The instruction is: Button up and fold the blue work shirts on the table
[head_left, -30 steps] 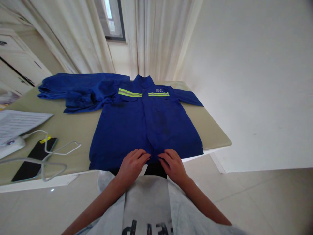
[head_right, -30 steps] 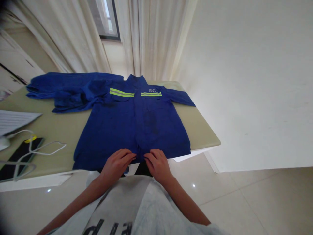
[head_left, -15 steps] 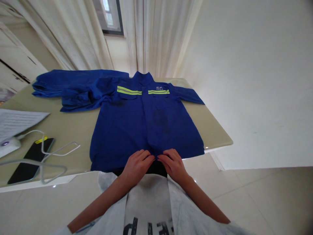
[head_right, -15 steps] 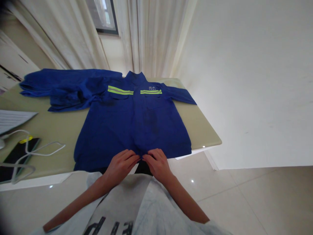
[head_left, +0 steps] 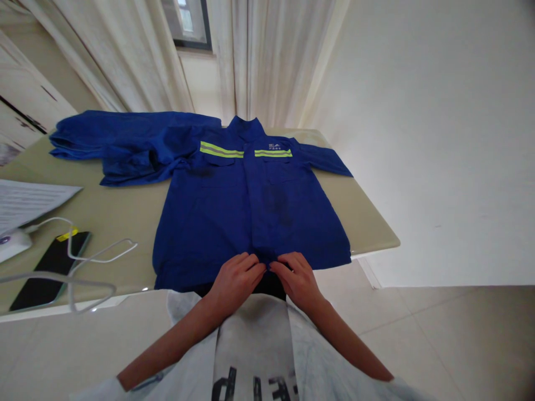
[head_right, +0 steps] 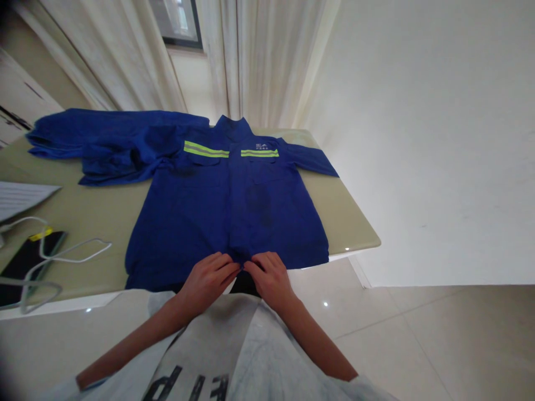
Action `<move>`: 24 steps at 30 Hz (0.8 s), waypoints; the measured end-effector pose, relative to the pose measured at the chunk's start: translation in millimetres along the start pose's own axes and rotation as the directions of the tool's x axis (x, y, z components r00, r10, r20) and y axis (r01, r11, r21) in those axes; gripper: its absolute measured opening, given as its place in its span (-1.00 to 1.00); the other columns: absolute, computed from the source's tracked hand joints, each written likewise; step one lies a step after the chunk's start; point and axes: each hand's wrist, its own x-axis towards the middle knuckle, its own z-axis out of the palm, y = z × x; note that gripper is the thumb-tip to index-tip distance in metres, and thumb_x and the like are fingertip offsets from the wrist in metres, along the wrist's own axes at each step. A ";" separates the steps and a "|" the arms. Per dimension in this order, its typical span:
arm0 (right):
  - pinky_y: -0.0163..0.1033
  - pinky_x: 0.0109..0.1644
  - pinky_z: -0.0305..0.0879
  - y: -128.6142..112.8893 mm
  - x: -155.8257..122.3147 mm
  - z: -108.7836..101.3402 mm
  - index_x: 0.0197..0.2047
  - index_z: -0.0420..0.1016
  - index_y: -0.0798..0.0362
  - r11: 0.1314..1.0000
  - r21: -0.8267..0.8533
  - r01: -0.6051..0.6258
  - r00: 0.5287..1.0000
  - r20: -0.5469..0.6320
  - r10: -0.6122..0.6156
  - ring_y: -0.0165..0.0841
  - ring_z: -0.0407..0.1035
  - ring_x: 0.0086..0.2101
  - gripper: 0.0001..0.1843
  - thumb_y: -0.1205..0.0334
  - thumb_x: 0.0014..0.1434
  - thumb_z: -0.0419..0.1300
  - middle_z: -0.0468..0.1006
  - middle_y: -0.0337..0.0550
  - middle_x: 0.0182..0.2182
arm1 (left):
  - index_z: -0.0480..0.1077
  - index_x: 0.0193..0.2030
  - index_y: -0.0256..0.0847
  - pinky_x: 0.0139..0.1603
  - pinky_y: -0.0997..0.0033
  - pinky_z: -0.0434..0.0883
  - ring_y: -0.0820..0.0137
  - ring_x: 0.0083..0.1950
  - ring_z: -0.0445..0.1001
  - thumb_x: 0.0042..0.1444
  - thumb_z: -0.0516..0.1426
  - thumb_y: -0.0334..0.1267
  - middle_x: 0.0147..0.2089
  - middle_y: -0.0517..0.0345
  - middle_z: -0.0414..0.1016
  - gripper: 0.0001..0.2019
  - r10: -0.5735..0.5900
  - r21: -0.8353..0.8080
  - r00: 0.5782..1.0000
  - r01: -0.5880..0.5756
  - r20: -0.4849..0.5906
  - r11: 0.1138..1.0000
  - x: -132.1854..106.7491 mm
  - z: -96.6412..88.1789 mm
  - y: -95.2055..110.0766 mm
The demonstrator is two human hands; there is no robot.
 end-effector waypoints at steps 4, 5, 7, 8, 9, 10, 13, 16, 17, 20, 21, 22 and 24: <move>-0.12 -0.09 0.28 1.9 2.7 -2.0 -0.07 0.63 0.04 0.998 -0.035 0.054 0.997 0.058 -0.052 -0.25 0.38 -0.20 -0.80 0.43 0.41 0.18 0.59 -0.07 -0.20 | 0.51 -0.19 -0.18 -0.21 0.26 0.36 0.32 -0.25 0.38 0.46 0.09 -0.35 -0.28 0.14 0.48 -0.80 0.006 0.031 1.000 -0.005 -0.027 0.999 0.3 -0.3 1.4; -0.12 -0.09 0.27 1.9 3.1 -2.4 -0.07 0.63 0.04 0.998 -0.038 0.050 0.996 0.071 -0.047 -0.24 0.37 -0.20 -0.79 0.43 0.42 0.17 0.59 -0.07 -0.20 | 0.51 -0.19 -0.18 -0.22 0.26 0.35 0.32 -0.25 0.38 0.46 0.09 -0.35 -0.28 0.14 0.48 -0.80 0.013 0.038 1.000 -0.012 -0.025 0.999 0.3 -0.7 1.5; -0.10 -0.10 0.27 1.4 3.4 -3.0 -0.08 0.63 0.03 0.998 -0.046 0.036 0.995 0.095 -0.031 -0.23 0.37 -0.21 -0.78 0.42 0.43 0.14 0.59 -0.06 -0.19 | 0.52 -0.17 -0.18 -0.22 0.25 0.34 0.31 -0.26 0.39 0.46 0.10 -0.34 -0.28 0.14 0.49 -0.82 0.036 0.044 0.999 -0.035 -0.023 0.998 -0.3 -1.8 1.3; -0.09 -0.11 0.26 0.8 3.6 -3.4 -0.08 0.63 0.02 0.998 -0.051 0.036 0.994 0.102 -0.031 -0.23 0.36 -0.20 -0.76 0.41 0.44 0.13 0.59 -0.06 -0.19 | 0.52 -0.16 -0.18 -0.22 0.25 0.34 0.32 -0.25 0.39 0.46 0.11 -0.33 -0.27 0.14 0.50 -0.83 0.048 0.048 0.998 -0.047 -0.029 0.998 -0.8 -2.4 1.1; -0.08 -0.11 0.26 0.2 3.9 -3.9 -0.08 0.63 0.01 0.998 -0.054 0.041 0.993 0.109 -0.034 -0.22 0.36 -0.20 -0.75 0.41 0.44 0.11 0.60 -0.06 -0.19 | 0.53 -0.15 -0.18 -0.22 0.25 0.34 0.32 -0.25 0.40 0.46 0.12 -0.33 -0.27 0.14 0.51 -0.84 0.060 0.052 0.997 -0.057 -0.042 0.997 -1.4 -2.9 0.9; -0.08 -0.12 0.26 -0.6 4.4 -4.6 -0.08 0.63 0.00 0.997 -0.055 0.045 0.993 0.113 -0.038 -0.22 0.36 -0.20 -0.73 0.41 0.45 0.09 0.60 -0.06 -0.19 | 0.53 -0.14 -0.18 -0.22 0.25 0.33 0.33 -0.26 0.40 0.45 0.13 -0.33 -0.27 0.15 0.52 -0.85 0.070 0.055 0.996 -0.067 -0.061 0.996 -1.9 -3.3 0.8; -0.07 -0.13 0.24 -2.6 7.8 -7.5 -0.09 0.62 -0.01 0.997 -0.051 0.054 0.991 0.125 -0.047 -0.22 0.34 -0.22 -0.71 0.40 0.47 0.06 0.61 -0.07 -0.21 | 0.54 -0.13 -0.20 -0.22 0.27 0.34 0.36 -0.28 0.41 0.44 0.15 -0.36 -0.29 0.15 0.53 -0.87 0.074 0.025 0.987 -0.071 -0.142 0.997 -2.2 -3.4 1.5; -0.09 -0.14 0.24 -3.5 12.9 -9.2 -0.11 0.60 0.01 0.997 -0.044 0.068 0.989 0.131 -0.062 -0.23 0.33 -0.24 -0.72 0.40 0.48 0.06 0.60 -0.08 -0.25 | 0.54 -0.11 -0.20 -0.22 0.28 0.35 0.36 -0.29 0.42 0.42 0.16 -0.40 -0.30 0.14 0.54 -0.89 0.060 -0.017 0.979 -0.064 -0.196 0.998 -0.7 -1.0 2.5; -0.09 -0.15 0.24 -3.3 14.1 -9.0 -0.12 0.60 0.01 0.996 -0.045 0.070 0.988 0.139 -0.064 -0.23 0.33 -0.25 -0.73 0.40 0.47 0.07 0.60 -0.08 -0.26 | 0.54 -0.11 -0.20 -0.22 0.28 0.35 0.36 -0.29 0.42 0.41 0.16 -0.40 -0.30 0.14 0.54 -0.89 0.060 -0.017 0.977 -0.064 -0.203 0.998 -0.2 0.3 2.7; -0.11 -0.16 0.27 -1.3 15.4 -7.2 -0.20 0.57 0.02 0.999 -0.034 0.029 0.982 0.188 -0.022 -0.24 0.34 -0.27 -0.78 0.38 0.46 0.13 0.57 -0.11 -0.31 | 0.53 -0.13 -0.21 -0.24 0.27 0.34 0.34 -0.31 0.40 0.41 0.17 -0.37 -0.31 0.14 0.53 -0.91 0.053 -0.002 0.977 -0.054 -0.204 0.999 -0.1 4.9 2.8; -0.13 -0.15 0.29 0.0 15.2 -6.7 -0.20 0.57 0.02 1.000 -0.004 -0.008 0.979 0.206 0.009 -0.25 0.36 -0.26 -0.81 0.36 0.45 0.16 0.57 -0.12 -0.30 | 0.52 -0.14 -0.20 -0.24 0.26 0.34 0.34 -0.31 0.40 0.41 0.17 -0.36 -0.31 0.14 0.52 -0.91 0.048 0.003 0.979 -0.049 -0.199 0.999 -0.7 6.2 2.8; -0.14 -0.12 0.32 1.3 14.9 -6.8 -0.16 0.58 0.02 0.998 0.040 -0.058 0.974 0.223 0.047 -0.26 0.39 -0.24 -0.86 0.35 0.43 0.19 0.58 -0.13 -0.27 | 0.52 -0.13 -0.20 -0.24 0.26 0.34 0.33 -0.30 0.41 0.42 0.17 -0.36 -0.31 0.14 0.53 -0.91 0.044 0.008 0.980 -0.043 -0.192 0.999 -1.7 7.3 2.6; -0.16 -0.04 0.39 3.7 14.8 -8.4 -0.01 0.58 0.01 0.975 0.155 -0.159 0.960 0.256 0.116 -0.27 0.45 -0.16 -0.87 0.34 0.41 0.24 0.61 -0.13 -0.18 | 0.52 -0.10 -0.19 -0.21 0.25 0.34 0.32 -0.28 0.42 0.42 0.15 -0.36 -0.25 0.12 0.55 -0.90 0.044 0.017 0.982 -0.041 -0.184 0.999 -4.2 8.7 2.3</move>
